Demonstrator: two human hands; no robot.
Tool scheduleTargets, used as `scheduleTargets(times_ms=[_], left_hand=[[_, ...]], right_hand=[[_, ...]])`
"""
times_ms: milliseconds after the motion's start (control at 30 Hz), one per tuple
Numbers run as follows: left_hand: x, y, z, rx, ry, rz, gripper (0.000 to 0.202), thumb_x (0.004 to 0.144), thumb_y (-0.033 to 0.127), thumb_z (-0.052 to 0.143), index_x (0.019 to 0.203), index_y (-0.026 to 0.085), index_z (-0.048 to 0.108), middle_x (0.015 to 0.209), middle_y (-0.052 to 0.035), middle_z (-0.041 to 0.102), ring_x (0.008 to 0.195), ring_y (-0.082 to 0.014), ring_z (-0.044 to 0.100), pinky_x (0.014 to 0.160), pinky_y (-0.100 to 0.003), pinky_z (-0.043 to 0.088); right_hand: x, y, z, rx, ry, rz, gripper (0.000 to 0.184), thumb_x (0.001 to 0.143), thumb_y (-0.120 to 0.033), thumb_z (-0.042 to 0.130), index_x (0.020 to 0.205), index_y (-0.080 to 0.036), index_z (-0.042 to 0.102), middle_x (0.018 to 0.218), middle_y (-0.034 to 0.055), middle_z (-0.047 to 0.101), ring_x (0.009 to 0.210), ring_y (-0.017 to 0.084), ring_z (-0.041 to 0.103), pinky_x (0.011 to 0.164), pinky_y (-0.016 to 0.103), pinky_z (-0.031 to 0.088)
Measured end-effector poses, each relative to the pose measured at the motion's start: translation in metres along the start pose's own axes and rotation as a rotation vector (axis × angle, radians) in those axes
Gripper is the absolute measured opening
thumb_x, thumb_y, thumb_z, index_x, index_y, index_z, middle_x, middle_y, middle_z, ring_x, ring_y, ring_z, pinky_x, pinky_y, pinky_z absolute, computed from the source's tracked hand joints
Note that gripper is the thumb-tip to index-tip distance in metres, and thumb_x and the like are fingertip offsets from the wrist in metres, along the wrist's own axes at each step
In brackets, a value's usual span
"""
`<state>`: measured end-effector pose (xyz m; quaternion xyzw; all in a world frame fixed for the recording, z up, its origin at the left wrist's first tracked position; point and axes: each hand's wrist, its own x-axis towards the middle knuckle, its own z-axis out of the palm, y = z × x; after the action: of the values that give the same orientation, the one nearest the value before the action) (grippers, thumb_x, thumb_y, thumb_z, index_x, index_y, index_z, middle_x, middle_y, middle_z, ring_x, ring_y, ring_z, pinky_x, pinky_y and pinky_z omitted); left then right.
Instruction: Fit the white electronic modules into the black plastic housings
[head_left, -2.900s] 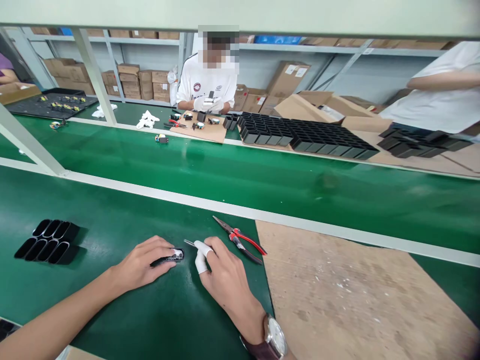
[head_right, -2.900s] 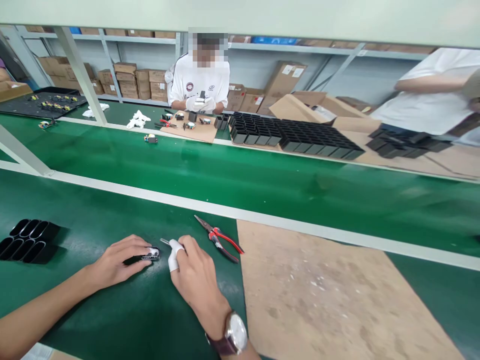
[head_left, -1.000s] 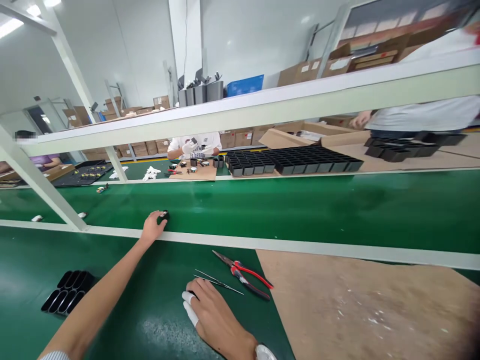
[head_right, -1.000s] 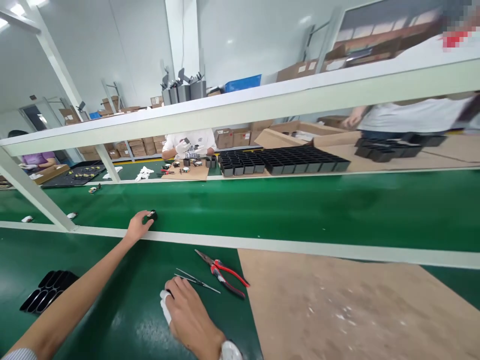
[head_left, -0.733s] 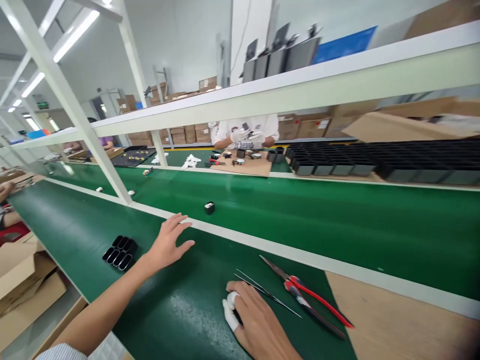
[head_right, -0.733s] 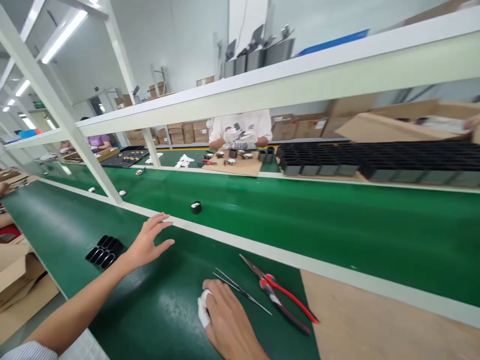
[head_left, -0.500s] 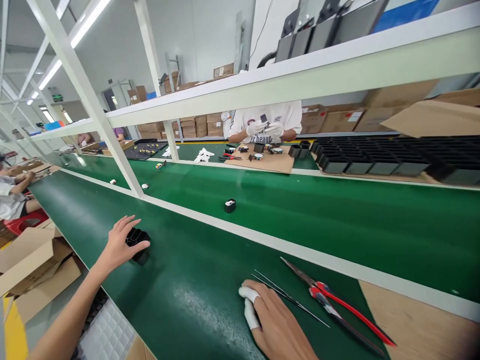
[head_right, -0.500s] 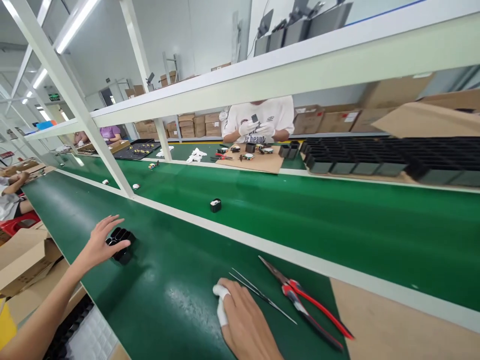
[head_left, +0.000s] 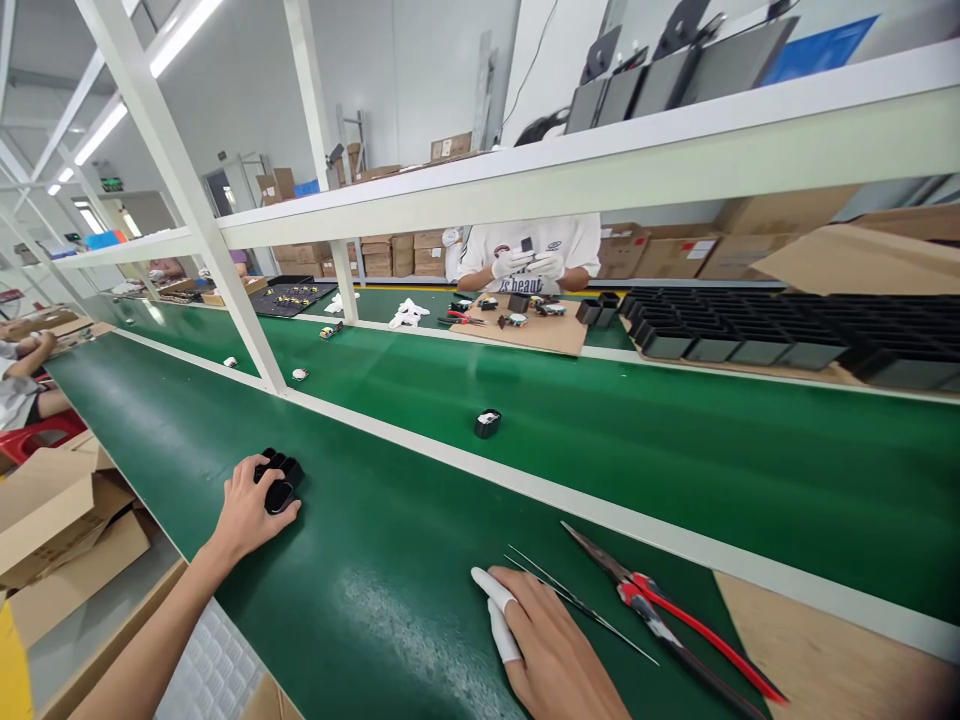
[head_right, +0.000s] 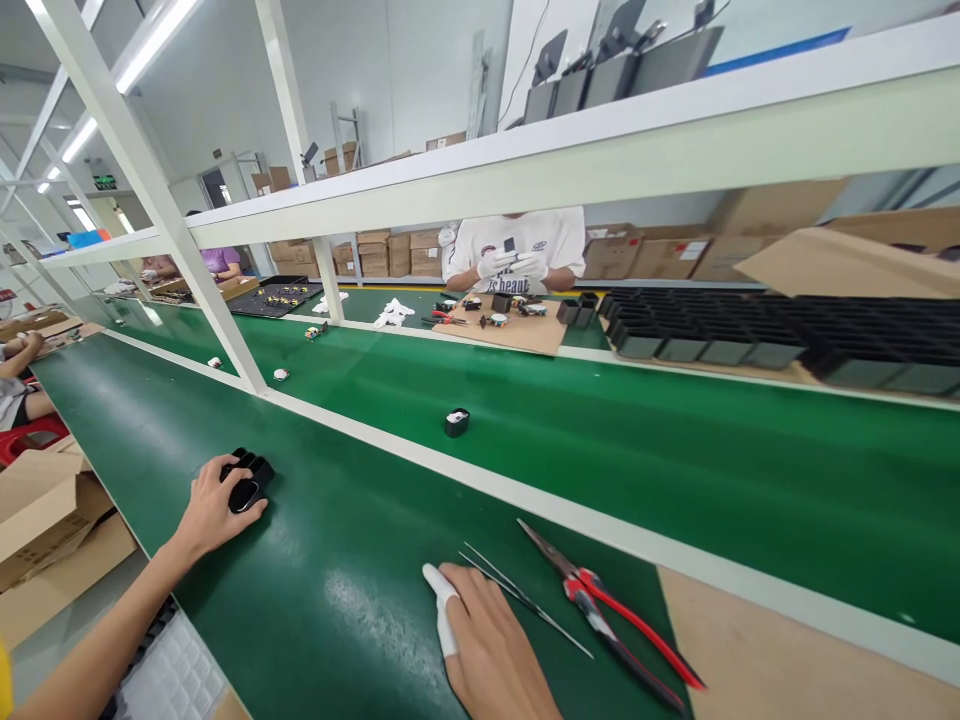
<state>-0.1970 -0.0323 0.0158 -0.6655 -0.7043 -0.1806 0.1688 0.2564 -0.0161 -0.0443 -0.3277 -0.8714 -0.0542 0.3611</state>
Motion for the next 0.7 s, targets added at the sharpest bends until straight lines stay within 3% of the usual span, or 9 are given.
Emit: scheduleTargets(times_ms=[300, 433, 567, 700], left_hand=[[0.028, 0.009, 0.012, -0.016, -0.001, 0.045, 0.039, 0.085, 0.049, 0.074, 0.114, 0.023, 0.068, 0.136, -0.0182, 0.053, 0.128, -0.0417, 0.053, 0.094, -0.057, 0.053], [0.026, -0.003, -0.005, -0.08, 0.013, 0.088, 0.057, 0.086, 0.061, 0.076, 0.13, 0.028, 0.064, 0.149, -0.0174, 0.05, 0.143, -0.0436, 0.046, 0.11, -0.063, 0.045], [0.027, -0.018, -0.035, -0.163, 0.171, 0.085, 0.043, 0.089, 0.062, 0.073, 0.114, 0.027, 0.067, 0.147, -0.0145, 0.054, 0.146, -0.0419, 0.046, 0.119, -0.063, 0.038], [0.02, -0.014, -0.039, -0.143, 0.066, 0.231, 0.035, 0.09, 0.06, 0.075, 0.104, 0.029, 0.073, 0.147, -0.0128, 0.058, 0.148, -0.0444, 0.043, 0.118, -0.067, 0.036]], right_hand=[[-0.003, -0.001, -0.001, 0.014, -0.02, 0.024, 0.05, 0.095, -0.005, 0.042, 0.14, -0.02, 0.058, 0.119, 0.0104, 0.07, 0.103, 0.023, 0.068, 0.092, 0.037, 0.057], [-0.002, -0.001, -0.003, 0.009, -0.007, 0.012, 0.053, 0.092, -0.002, 0.04, 0.138, -0.02, 0.059, 0.119, 0.0105, 0.07, 0.105, 0.024, 0.068, 0.093, 0.038, 0.056], [0.001, -0.001, -0.003, 0.014, 0.007, 0.003, 0.045, 0.096, -0.005, 0.04, 0.134, -0.019, 0.061, 0.116, 0.0106, 0.07, 0.101, 0.023, 0.069, 0.089, 0.036, 0.056], [0.003, -0.001, -0.001, -0.007, 0.012, 0.003, 0.042, 0.1, -0.008, 0.039, 0.133, -0.019, 0.062, 0.115, 0.0102, 0.07, 0.1, 0.023, 0.069, 0.089, 0.037, 0.055]])
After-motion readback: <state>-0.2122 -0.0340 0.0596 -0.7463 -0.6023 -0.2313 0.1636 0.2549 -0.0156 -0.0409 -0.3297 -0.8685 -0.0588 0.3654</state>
